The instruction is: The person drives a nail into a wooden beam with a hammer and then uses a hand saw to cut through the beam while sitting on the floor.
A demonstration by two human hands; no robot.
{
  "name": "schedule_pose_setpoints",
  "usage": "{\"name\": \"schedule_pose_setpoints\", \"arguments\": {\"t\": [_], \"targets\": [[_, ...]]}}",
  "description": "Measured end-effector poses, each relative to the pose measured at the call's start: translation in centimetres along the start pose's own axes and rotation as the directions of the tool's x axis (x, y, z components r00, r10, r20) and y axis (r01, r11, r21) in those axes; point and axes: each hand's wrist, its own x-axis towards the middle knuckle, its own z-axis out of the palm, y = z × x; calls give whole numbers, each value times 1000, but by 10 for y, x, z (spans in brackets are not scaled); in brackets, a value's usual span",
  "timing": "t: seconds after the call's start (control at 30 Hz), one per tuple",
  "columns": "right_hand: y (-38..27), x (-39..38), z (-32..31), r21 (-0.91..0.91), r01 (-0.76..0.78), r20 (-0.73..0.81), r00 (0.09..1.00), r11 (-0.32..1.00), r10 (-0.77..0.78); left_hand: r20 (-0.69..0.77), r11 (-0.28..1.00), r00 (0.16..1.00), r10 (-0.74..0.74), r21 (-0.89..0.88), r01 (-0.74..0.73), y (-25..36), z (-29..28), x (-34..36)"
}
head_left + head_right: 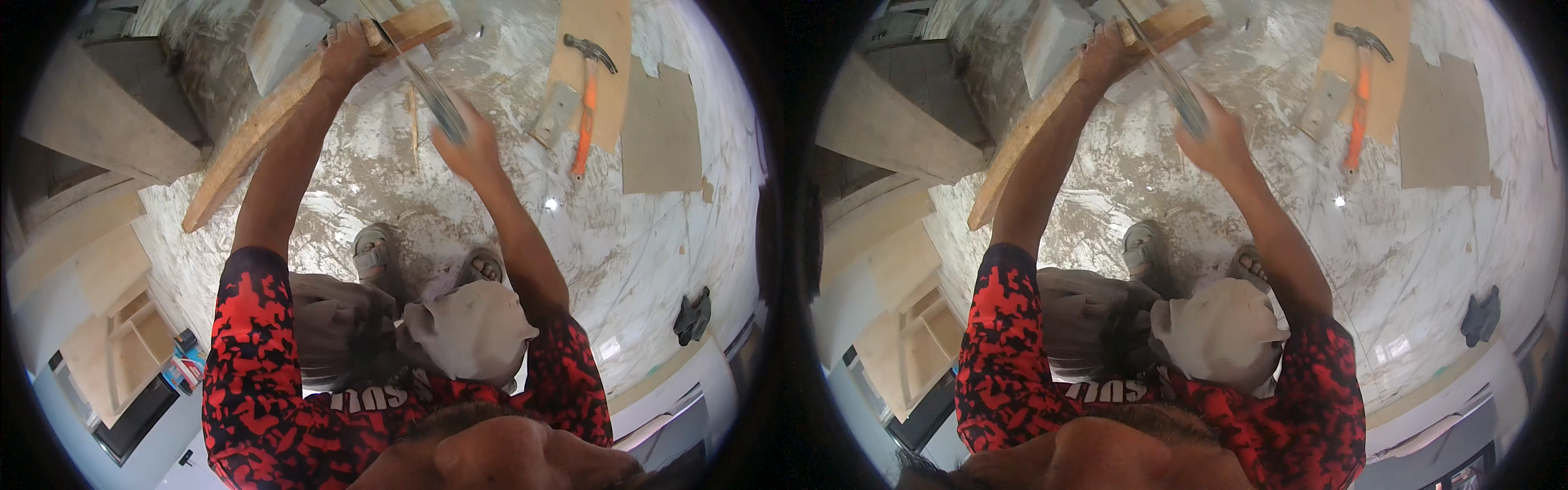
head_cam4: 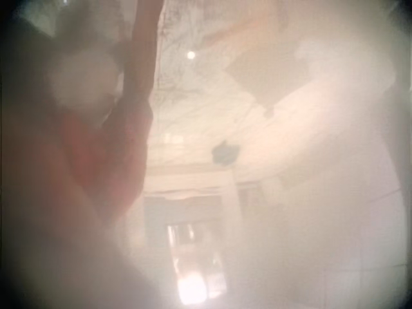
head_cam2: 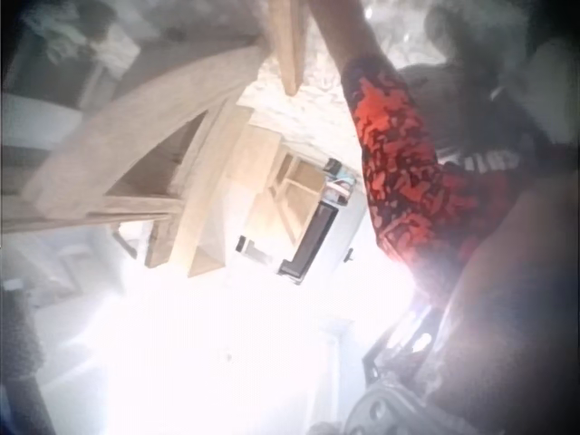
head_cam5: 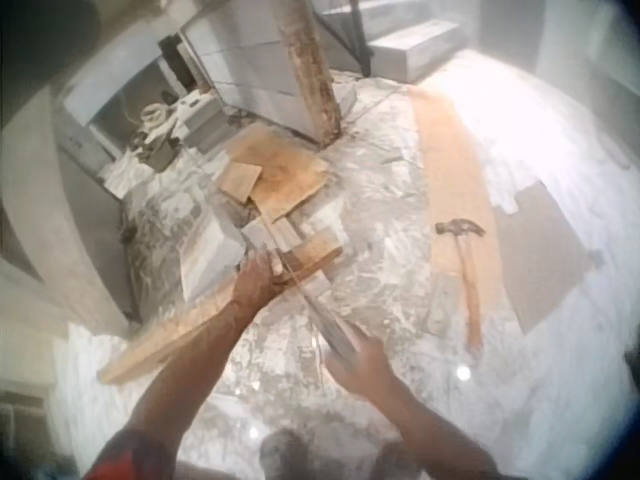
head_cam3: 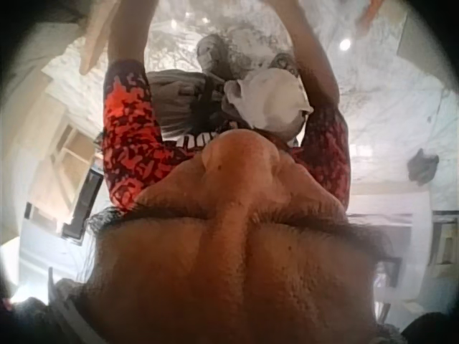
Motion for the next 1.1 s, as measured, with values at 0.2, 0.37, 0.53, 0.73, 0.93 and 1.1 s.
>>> {"name": "schedule_pose_setpoints", "arguments": {"t": [0.2,0.37,0.53,0.73,0.93,1.1], "targets": [[12,-52,-16,19,-9,29,1000,1000,9,-125,998,991,51,39,-47,-16,26,-3],[16,-92,-33,-48,-35,39,999,998,36,-46,995,998,37,95,-32,-1,14,1],[10,52,35,-120,-31,25,999,992,34,-84,993,994,76,-83,-83,-25,31,13],[25,-111,-37,33,-55,79,996,998,52,-163,997,983,82,3,-82,-12,20,-2],[25,20,24,-70,-11,80,997,997,17,-164,985,976,146,-65,-158,-10,23,12],[30,-27,2,-25,-171,232,957,985,172,-78,986,990,115,-110,-123,-29,31,10]]}}
